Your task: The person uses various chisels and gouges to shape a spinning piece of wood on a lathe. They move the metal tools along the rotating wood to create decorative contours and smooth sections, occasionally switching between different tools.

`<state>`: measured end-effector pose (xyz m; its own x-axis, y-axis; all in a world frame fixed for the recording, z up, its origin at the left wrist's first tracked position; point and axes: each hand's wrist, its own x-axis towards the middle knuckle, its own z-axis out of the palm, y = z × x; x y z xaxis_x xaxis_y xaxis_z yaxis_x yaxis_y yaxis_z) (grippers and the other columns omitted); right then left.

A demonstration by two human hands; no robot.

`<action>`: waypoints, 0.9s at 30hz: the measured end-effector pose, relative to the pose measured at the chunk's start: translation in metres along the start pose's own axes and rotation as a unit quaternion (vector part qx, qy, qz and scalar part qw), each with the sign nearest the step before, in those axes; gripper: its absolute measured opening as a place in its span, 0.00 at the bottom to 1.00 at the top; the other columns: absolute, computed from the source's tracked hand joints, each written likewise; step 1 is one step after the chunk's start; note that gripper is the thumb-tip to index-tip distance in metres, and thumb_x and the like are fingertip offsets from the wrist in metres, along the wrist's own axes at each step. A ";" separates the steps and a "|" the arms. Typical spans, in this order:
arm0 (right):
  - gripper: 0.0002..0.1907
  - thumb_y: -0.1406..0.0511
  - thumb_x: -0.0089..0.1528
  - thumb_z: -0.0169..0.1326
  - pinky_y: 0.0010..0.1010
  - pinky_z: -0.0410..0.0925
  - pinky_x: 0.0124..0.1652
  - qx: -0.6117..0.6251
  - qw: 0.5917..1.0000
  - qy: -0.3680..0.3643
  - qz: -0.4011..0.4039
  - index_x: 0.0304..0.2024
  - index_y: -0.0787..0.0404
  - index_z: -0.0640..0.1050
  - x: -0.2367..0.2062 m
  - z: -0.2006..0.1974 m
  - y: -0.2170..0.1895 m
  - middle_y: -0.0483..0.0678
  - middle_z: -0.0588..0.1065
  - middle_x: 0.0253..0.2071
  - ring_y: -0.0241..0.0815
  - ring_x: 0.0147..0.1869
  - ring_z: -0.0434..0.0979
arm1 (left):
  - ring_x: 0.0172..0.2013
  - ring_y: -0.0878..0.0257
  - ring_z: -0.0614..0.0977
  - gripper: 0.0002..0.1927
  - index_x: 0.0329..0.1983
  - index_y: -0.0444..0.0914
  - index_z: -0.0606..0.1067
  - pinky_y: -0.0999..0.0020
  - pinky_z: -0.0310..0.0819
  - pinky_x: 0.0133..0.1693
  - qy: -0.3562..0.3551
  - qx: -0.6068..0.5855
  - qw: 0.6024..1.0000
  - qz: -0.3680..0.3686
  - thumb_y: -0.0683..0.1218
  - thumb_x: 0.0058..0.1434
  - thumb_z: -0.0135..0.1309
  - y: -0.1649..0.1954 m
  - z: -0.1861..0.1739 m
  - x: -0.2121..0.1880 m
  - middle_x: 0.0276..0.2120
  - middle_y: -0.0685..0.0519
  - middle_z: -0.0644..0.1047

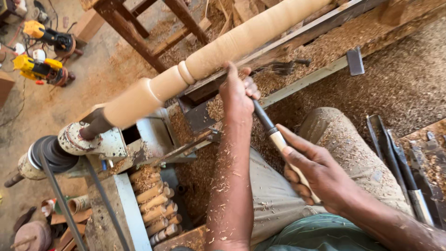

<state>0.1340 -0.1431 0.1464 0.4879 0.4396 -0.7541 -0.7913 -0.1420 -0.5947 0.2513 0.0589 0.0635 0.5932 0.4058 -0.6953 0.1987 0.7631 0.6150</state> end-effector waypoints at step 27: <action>0.32 0.59 0.68 0.47 0.27 0.55 0.12 -0.028 0.999 0.015 -0.026 0.75 0.38 0.61 -0.002 -0.047 -0.005 0.43 0.64 0.21 0.34 0.15 0.57 | 0.10 0.71 0.59 0.28 0.32 0.37 0.70 0.71 0.52 0.12 -0.041 -0.008 0.999 -0.019 0.66 0.70 0.42 -0.021 0.040 0.015 0.13 0.61 0.59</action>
<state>0.1539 -0.1847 0.1377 0.5395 0.4219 -0.7286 -0.7426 -0.1694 -0.6480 0.2870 0.0283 0.0549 0.6480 0.3338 -0.6846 0.2103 0.7855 0.5821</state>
